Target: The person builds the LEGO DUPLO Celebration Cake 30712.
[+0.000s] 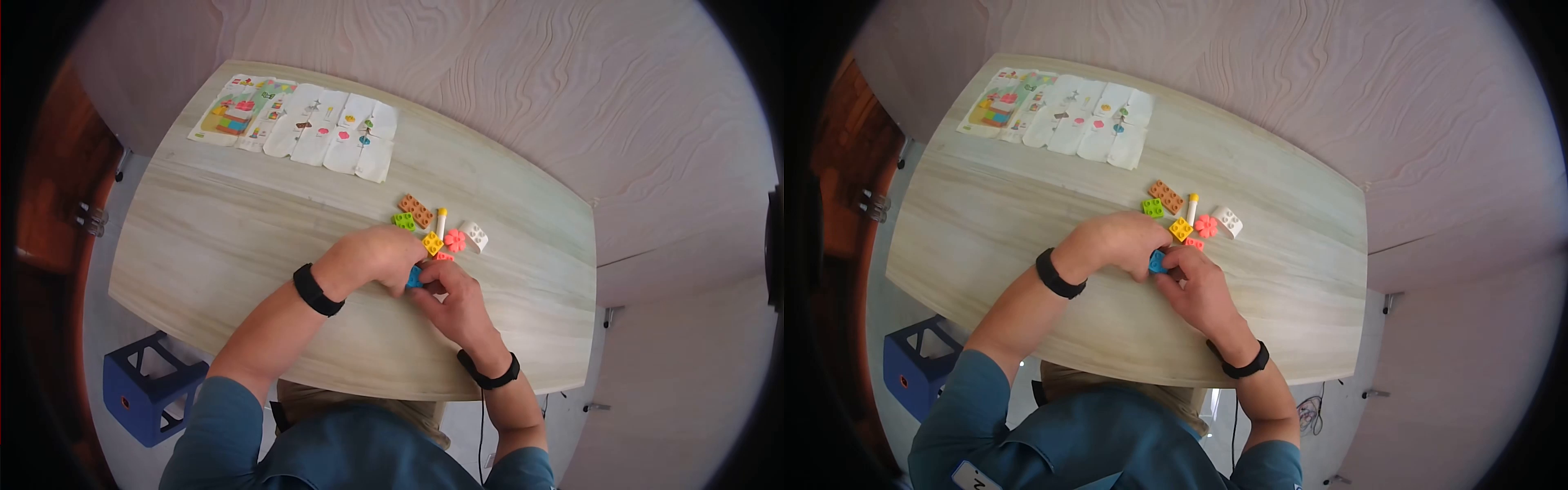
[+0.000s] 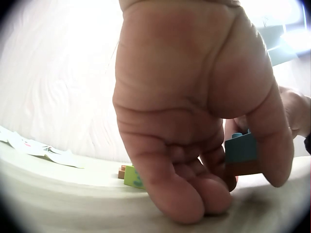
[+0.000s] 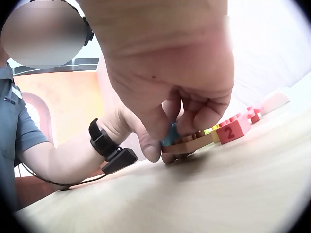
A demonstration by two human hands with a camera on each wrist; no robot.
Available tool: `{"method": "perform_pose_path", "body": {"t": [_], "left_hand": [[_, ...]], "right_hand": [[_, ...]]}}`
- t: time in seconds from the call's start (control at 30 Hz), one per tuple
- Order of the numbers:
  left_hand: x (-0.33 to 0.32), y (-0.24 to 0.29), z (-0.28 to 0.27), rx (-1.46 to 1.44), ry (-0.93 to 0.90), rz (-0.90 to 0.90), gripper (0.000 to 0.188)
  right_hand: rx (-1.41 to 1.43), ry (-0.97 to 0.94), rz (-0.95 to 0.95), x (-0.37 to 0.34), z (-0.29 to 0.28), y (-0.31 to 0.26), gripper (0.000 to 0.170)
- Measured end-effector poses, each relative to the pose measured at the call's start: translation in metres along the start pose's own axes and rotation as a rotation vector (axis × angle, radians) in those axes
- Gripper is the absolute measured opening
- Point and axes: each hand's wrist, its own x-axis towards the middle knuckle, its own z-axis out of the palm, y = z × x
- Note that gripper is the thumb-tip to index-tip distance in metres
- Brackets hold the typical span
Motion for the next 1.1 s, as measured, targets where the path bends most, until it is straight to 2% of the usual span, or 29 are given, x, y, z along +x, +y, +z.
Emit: {"method": "perform_pose_path", "body": {"t": [0.17,0.3,0.37,0.43,0.5,0.53,0.6,0.7,0.83,0.9,1.03,1.1], "left_hand": [[0.002,0.003,0.006,-0.043,0.086,0.041,0.034],[0.005,0.001,0.011,0.035,0.097,0.009,0.033],[0.003,-0.001,0.007,0.12,0.104,-0.088,0.03],[0.004,-0.002,0.006,0.12,0.092,-0.091,0.028],[0.005,-0.003,0.008,0.118,0.083,-0.091,0.027],[0.005,-0.003,0.009,0.107,0.102,-0.089,0.026],[0.003,-0.002,0.01,0.09,0.12,-0.09,0.026],[0.0,0.0,0.006,0.067,0.144,-0.095,0.025],[0.005,-0.002,0.006,0.104,0.086,-0.11,0.026],[0.006,-0.003,0.008,0.114,0.082,-0.102,0.027],[0.006,-0.004,0.008,0.12,0.093,-0.106,0.027],[0.006,-0.005,0.008,0.119,0.091,-0.102,0.027]], "right_hand": [[0.021,0.007,0.098,-0.002,-0.007,-0.004,0.023],[0.091,0.058,0.094,-0.01,-0.007,0.014,0.024],[0.26,0.205,0.095,-0.009,-0.016,0.011,0.023],[0.196,0.179,0.11,-0.015,-0.034,-0.001,0.023],[-0.045,-0.057,0.168,-0.019,-0.047,-0.008,0.026],[-0.05,-0.059,0.169,-0.02,-0.049,-0.006,0.026],[-0.165,-0.161,0.064,-0.025,-0.051,0.002,0.029],[-0.228,-0.14,-0.003,-0.031,-0.048,0.015,0.03],[-0.293,-0.071,0.059,-0.035,-0.05,0.0,0.032],[-0.325,-0.073,0.267,-0.035,-0.044,-0.012,0.04],[-0.347,-0.059,0.225,-0.038,-0.034,0.005,0.037],[-0.181,-0.066,0.211,-0.041,-0.037,0.007,0.037]]}}
